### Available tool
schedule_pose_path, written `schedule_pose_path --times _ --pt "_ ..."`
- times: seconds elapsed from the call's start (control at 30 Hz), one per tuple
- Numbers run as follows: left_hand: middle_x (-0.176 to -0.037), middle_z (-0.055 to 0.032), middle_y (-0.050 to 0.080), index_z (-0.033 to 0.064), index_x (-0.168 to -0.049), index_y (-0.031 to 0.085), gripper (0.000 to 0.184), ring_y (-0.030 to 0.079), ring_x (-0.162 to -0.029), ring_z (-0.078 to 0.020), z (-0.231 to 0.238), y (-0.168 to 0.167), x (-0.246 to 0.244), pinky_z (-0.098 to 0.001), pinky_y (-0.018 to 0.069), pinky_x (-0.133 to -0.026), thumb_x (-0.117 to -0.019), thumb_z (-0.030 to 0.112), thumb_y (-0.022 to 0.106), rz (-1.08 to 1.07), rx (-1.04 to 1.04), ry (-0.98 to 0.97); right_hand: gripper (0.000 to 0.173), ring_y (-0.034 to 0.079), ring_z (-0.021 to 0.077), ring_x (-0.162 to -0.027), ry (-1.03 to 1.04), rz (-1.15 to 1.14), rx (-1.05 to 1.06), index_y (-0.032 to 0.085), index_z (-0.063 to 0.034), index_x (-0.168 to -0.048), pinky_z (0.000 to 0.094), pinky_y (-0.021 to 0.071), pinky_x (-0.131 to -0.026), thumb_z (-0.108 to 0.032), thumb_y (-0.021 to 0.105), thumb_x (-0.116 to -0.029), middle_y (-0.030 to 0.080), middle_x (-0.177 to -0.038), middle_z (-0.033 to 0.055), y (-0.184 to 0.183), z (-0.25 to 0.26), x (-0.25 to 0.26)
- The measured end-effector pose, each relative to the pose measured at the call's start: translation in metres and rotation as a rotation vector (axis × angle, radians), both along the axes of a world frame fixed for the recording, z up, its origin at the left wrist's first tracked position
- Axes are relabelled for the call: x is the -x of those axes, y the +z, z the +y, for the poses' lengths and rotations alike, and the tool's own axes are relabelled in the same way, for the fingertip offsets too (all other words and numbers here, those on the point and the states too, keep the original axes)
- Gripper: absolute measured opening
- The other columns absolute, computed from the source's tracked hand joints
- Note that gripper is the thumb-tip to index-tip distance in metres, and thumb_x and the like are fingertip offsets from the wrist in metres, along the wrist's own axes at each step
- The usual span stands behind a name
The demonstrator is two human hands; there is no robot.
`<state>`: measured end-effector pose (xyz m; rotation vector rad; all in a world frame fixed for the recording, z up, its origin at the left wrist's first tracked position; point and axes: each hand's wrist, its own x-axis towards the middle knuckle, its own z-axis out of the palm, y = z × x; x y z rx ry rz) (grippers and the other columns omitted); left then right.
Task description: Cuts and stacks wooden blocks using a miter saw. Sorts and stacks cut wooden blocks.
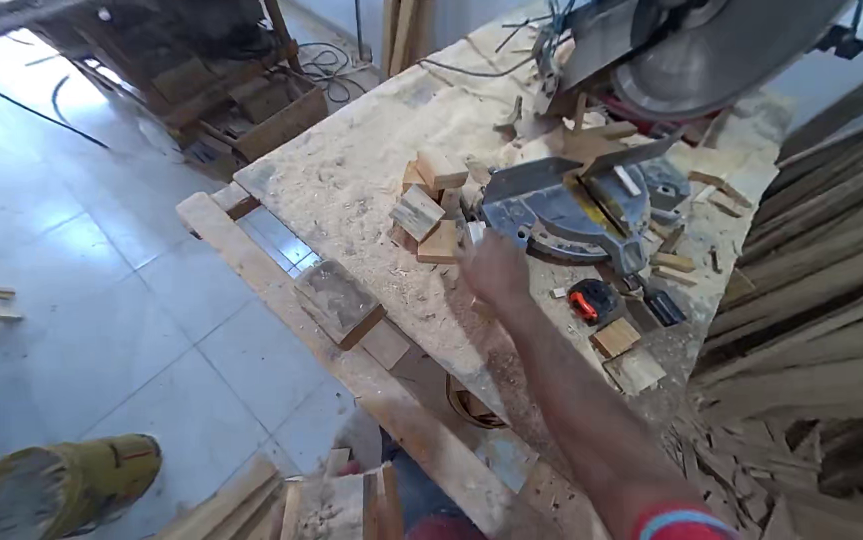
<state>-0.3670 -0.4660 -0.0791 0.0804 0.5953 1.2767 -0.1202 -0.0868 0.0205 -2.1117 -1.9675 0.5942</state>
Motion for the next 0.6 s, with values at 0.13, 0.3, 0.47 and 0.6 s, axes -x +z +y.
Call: schedule_pose_path --times 0.13,0.3,0.47,0.6 --pt "-0.118 -0.0072 0.073 0.0183 -0.130 0.066 0.079 0.072 -0.105 -0.0204 0.069 0.077 0.042 -0.0426 0.0625 -0.086 -0.0831 0.081 0.055 0.334 0.102 -0.014 0.066 0.067 0.0503 -0.105 -0.119 -0.228 0.020 0.059 0.0026 -0.131 0.0705 0.0523 -0.082 -0.055 0.052 -0.1002 0.068 -0.116 0.0309 -0.015 0.046 0.004" --pt "-0.124 -0.0090 0.071 0.0202 -0.145 0.056 0.082 0.070 -0.110 -0.0230 0.105 0.082 0.087 -0.0464 0.0598 -0.092 -0.0887 0.080 0.049 0.388 0.021 -0.029 0.055 0.067 0.0450 -0.101 -0.005 0.177 -0.184 0.057 0.0005 -0.134 0.0686 0.0515 -0.083 -0.043 0.055 -0.1005 0.068 -0.111 0.0273 0.073 -0.032 0.033" --pt "-0.103 0.0006 0.076 0.0260 -0.118 0.070 0.060 0.073 -0.093 -0.0115 0.123 0.079 0.101 -0.0355 0.0631 -0.079 -0.0825 0.074 0.064 0.432 0.011 -0.073 0.029 0.068 0.0099 -0.073 0.283 0.828 -0.018 0.069 -0.0076 -0.115 0.0323 0.0604 -0.064 -0.030 0.067 -0.0967 0.071 -0.087 0.0014 0.080 -0.170 0.137" --pt "-0.129 -0.0083 0.069 0.0209 -0.141 0.060 0.076 0.068 -0.115 -0.0204 0.132 0.063 0.133 -0.0428 0.0583 -0.096 -0.0861 0.073 0.060 0.225 -0.122 -0.273 0.040 0.066 0.0185 -0.112 0.345 0.672 -0.109 0.076 -0.0102 -0.110 0.0399 0.0569 -0.095 -0.045 0.059 -0.1014 0.071 -0.115 0.0068 0.060 -0.165 0.152"
